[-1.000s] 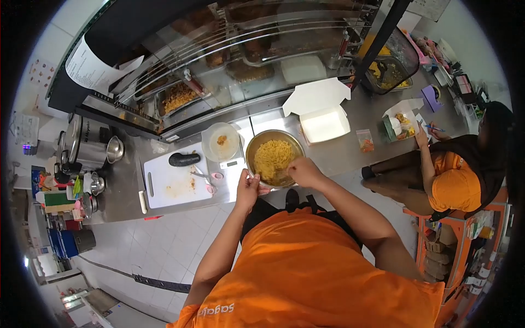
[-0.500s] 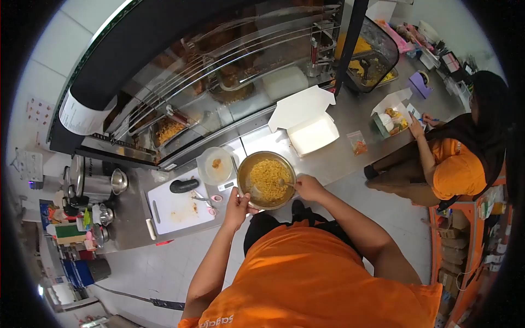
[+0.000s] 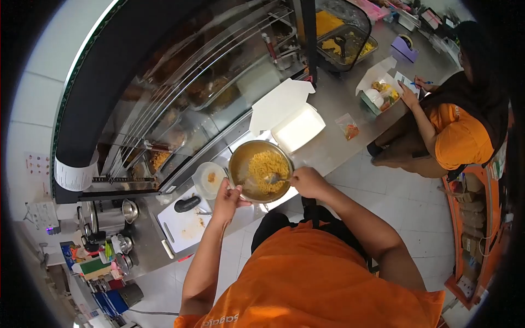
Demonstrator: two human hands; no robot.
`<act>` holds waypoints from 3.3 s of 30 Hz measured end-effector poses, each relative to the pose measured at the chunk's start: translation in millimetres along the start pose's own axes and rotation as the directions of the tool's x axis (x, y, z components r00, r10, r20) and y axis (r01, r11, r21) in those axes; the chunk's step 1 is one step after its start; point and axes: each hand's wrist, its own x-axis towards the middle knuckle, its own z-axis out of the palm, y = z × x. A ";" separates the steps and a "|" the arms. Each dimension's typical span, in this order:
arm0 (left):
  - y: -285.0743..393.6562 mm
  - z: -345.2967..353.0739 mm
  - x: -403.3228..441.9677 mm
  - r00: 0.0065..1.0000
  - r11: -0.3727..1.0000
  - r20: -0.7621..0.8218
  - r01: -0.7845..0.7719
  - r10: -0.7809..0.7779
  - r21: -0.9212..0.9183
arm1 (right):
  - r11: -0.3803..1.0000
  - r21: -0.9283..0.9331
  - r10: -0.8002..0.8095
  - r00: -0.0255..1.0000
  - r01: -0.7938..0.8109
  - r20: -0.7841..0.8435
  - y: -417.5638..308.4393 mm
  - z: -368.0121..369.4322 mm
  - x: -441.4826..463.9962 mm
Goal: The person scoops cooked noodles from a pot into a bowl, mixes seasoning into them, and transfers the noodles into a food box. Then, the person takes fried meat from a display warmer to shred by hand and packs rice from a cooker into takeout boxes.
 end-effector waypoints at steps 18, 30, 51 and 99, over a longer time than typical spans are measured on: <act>-22.4 -26.9 -32.0 0.998 0.934 0.049 0.043 -0.028 -0.354 | 0.973 -0.208 -0.079 0.993 0.096 0.092 -55.0 25.3 -23.5; 177.4 50.4 72.0 0.911 0.862 0.378 -0.317 0.162 0.395 | 0.964 -0.266 -0.112 0.906 -0.001 -0.409 -55.3 -80.8 27.6; 178.7 137.4 132.1 0.686 -0.066 0.585 -0.623 0.432 0.779 | 0.907 -0.418 -0.226 0.779 -0.051 -0.585 30.1 -94.2 75.4; 176.3 134.2 107.2 0.704 -0.032 0.504 -0.567 0.500 0.823 | 0.918 -0.385 -0.008 0.965 -0.098 -0.264 62.6 -121.7 88.9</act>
